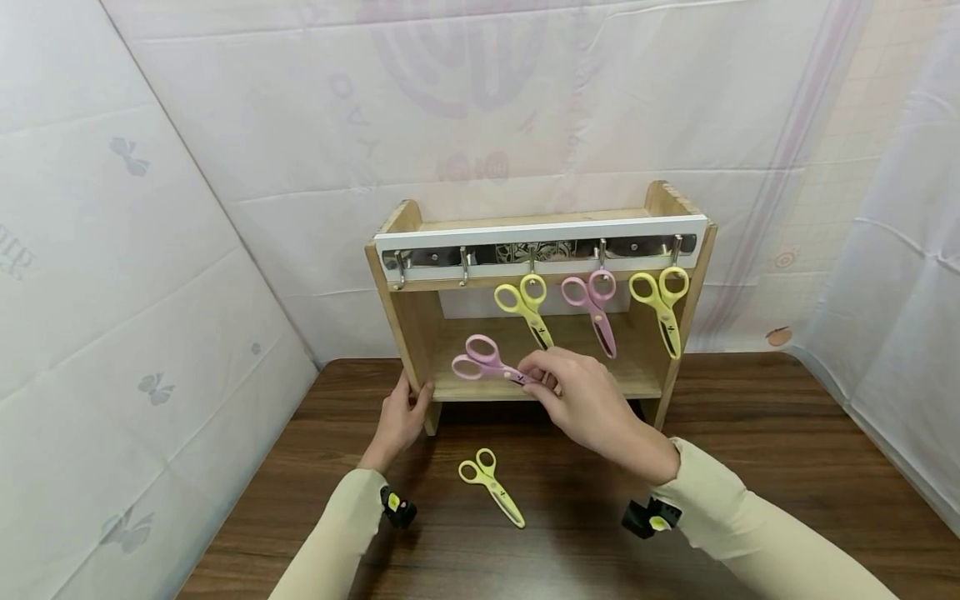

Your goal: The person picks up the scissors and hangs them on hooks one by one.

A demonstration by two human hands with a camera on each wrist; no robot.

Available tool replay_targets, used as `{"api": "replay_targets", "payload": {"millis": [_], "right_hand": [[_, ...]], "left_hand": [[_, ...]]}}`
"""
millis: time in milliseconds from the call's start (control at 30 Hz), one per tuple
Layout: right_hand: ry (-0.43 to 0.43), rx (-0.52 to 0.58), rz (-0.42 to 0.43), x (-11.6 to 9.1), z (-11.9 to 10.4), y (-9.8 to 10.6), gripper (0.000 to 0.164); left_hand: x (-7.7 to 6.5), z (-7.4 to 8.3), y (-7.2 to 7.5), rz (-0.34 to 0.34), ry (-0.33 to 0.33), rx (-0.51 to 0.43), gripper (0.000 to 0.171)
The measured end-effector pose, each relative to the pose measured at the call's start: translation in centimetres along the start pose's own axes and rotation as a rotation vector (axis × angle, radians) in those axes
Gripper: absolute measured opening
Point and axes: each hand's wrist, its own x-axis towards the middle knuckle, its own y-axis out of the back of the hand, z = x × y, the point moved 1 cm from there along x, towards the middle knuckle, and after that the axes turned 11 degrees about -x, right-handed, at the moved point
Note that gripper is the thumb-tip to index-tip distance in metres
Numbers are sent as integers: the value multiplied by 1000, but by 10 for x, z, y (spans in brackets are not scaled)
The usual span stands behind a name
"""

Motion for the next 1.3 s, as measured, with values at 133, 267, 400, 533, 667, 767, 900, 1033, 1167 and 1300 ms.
{"api": "replay_targets", "payload": {"millis": [133, 267, 400, 533, 667, 767, 900, 1033, 1167, 1300], "right_hand": [[3, 41, 41, 9, -4, 1, 16], [1, 81, 80, 17, -7, 0, 15], [0, 114, 122, 25, -10, -2, 16], [-16, 142, 145, 31, -12, -4, 16], [-40, 164, 148, 37, -14, -8, 14], [-54, 170, 148, 41, -16, -11, 14], [-72, 172, 151, 44, -16, -15, 13], [-95, 166, 149, 46, -15, -18, 12], [-111, 157, 139, 46, -15, -21, 11], [-117, 147, 132, 46, -16, -23, 10]], "left_hand": [[-1, 0, 0, -7, 12, -4, 48], [-1, 0, 0, -7, 11, 5, 47], [0, -1, 0, -1, -1, 14, 47], [0, -1, -1, -1, -1, 13, 48], [0, -1, -1, -1, 1, 12, 48], [0, 0, 0, -2, 5, 9, 49], [0, 0, 0, -6, 8, 1, 50], [0, 0, 0, -9, 8, -1, 51], [0, 0, 0, -11, 4, 1, 51], [0, 0, 0, -12, 5, -4, 51]]}}
